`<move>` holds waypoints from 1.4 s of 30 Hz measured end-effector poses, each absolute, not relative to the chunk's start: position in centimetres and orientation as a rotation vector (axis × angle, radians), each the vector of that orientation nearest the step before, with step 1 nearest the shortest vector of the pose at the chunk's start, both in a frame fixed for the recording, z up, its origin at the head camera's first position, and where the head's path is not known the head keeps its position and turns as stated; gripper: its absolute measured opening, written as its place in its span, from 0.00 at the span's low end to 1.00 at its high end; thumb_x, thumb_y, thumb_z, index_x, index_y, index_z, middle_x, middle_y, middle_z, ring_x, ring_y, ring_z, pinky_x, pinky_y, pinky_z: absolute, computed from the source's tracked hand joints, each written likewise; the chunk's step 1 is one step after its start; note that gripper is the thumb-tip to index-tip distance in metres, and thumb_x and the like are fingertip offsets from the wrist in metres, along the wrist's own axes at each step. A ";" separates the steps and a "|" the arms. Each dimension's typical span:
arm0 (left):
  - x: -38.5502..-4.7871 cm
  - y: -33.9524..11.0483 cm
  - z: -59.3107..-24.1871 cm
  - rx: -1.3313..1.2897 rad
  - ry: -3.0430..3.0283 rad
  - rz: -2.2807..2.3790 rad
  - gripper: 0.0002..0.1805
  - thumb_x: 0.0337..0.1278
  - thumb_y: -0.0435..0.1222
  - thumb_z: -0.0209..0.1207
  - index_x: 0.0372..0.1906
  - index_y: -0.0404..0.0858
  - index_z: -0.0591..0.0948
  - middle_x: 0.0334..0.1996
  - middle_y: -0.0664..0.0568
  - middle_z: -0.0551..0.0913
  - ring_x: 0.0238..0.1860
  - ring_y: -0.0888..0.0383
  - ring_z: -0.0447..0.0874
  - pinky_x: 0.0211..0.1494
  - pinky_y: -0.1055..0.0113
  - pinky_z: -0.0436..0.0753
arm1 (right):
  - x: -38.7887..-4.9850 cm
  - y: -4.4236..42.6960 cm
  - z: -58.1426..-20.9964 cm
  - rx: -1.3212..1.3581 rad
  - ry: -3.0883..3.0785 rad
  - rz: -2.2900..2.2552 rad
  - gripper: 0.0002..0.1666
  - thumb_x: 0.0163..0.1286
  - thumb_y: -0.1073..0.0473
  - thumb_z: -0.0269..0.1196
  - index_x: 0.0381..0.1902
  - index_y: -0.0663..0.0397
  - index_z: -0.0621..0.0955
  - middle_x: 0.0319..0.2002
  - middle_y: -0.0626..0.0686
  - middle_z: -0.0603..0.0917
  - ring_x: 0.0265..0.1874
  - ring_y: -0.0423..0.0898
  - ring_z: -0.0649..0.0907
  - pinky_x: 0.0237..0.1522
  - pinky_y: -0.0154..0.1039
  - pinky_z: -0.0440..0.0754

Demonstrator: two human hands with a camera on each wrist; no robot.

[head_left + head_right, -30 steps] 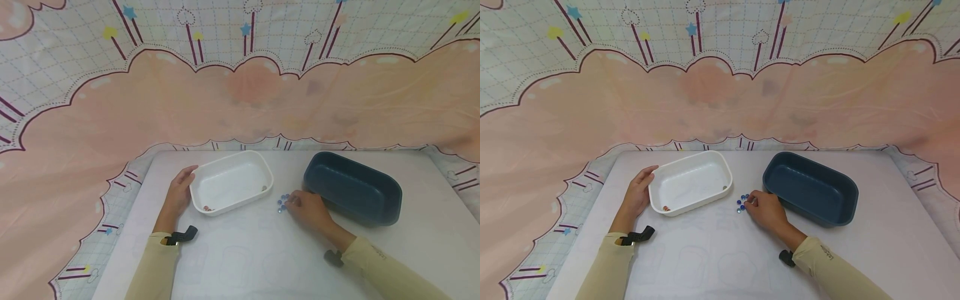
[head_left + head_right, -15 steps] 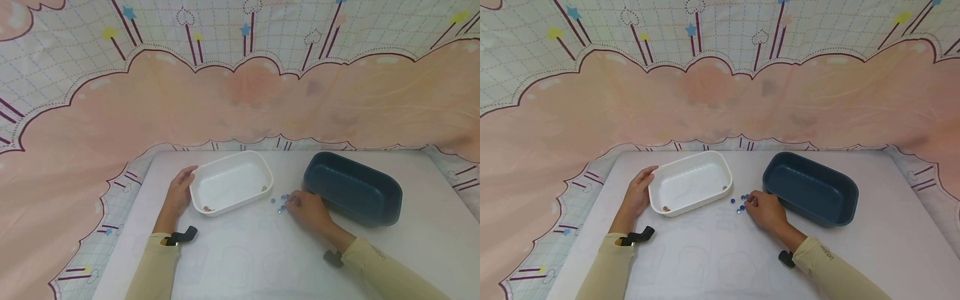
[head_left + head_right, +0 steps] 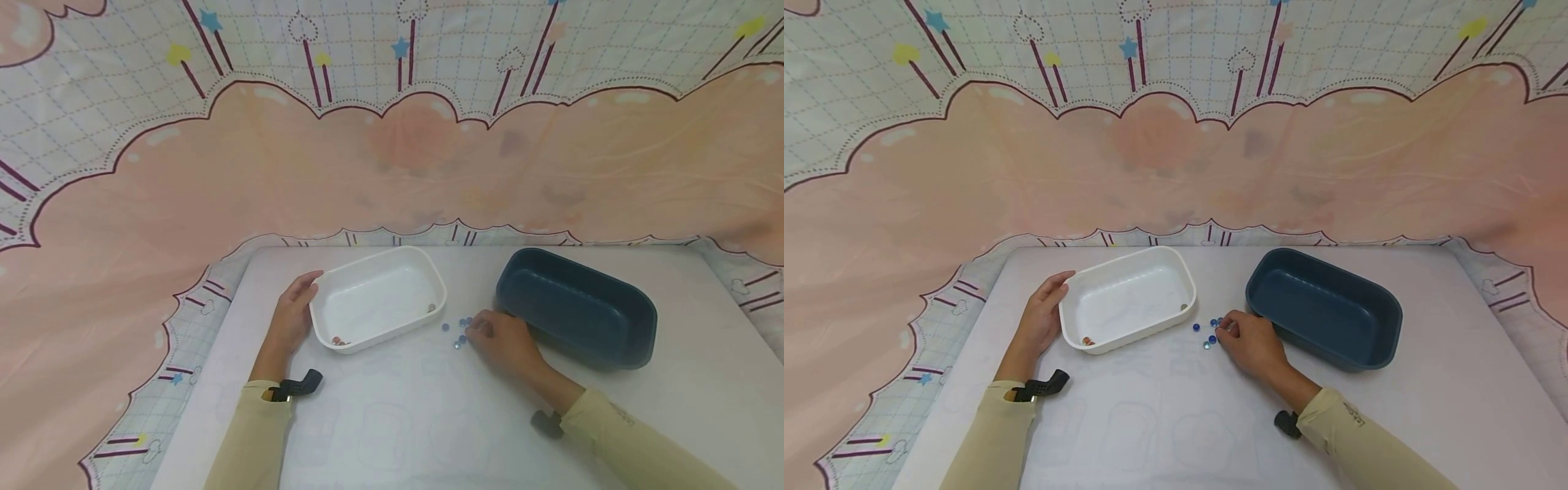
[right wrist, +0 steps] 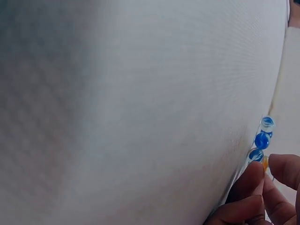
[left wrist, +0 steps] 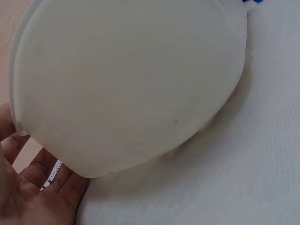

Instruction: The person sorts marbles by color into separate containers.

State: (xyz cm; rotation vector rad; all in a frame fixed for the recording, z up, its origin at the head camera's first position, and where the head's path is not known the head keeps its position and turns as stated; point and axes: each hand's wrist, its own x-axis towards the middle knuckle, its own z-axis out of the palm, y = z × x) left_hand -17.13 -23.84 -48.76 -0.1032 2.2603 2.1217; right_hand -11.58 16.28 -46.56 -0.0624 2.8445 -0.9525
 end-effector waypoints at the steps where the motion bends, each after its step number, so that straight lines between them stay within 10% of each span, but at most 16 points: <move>1: -17.1 -23.8 -48.8 -0.104 2.261 2.121 0.24 0.79 0.46 0.50 0.73 0.46 0.71 0.75 0.52 0.69 0.75 0.53 0.68 0.68 0.75 0.77 | -11.6 16.3 -46.6 -0.063 2.842 -0.958 0.13 0.72 0.49 0.62 0.47 0.47 0.86 0.39 0.51 0.88 0.40 0.48 0.81 0.43 0.49 0.83; 42: -17.3 -23.8 -49.1 -0.114 2.278 2.122 0.24 0.78 0.47 0.51 0.72 0.46 0.72 0.74 0.53 0.70 0.75 0.54 0.69 0.69 0.75 0.76 | -11.8 14.4 -43.4 -0.122 2.871 -1.071 0.13 0.73 0.49 0.64 0.49 0.49 0.85 0.35 0.51 0.87 0.32 0.45 0.83 0.31 0.35 0.81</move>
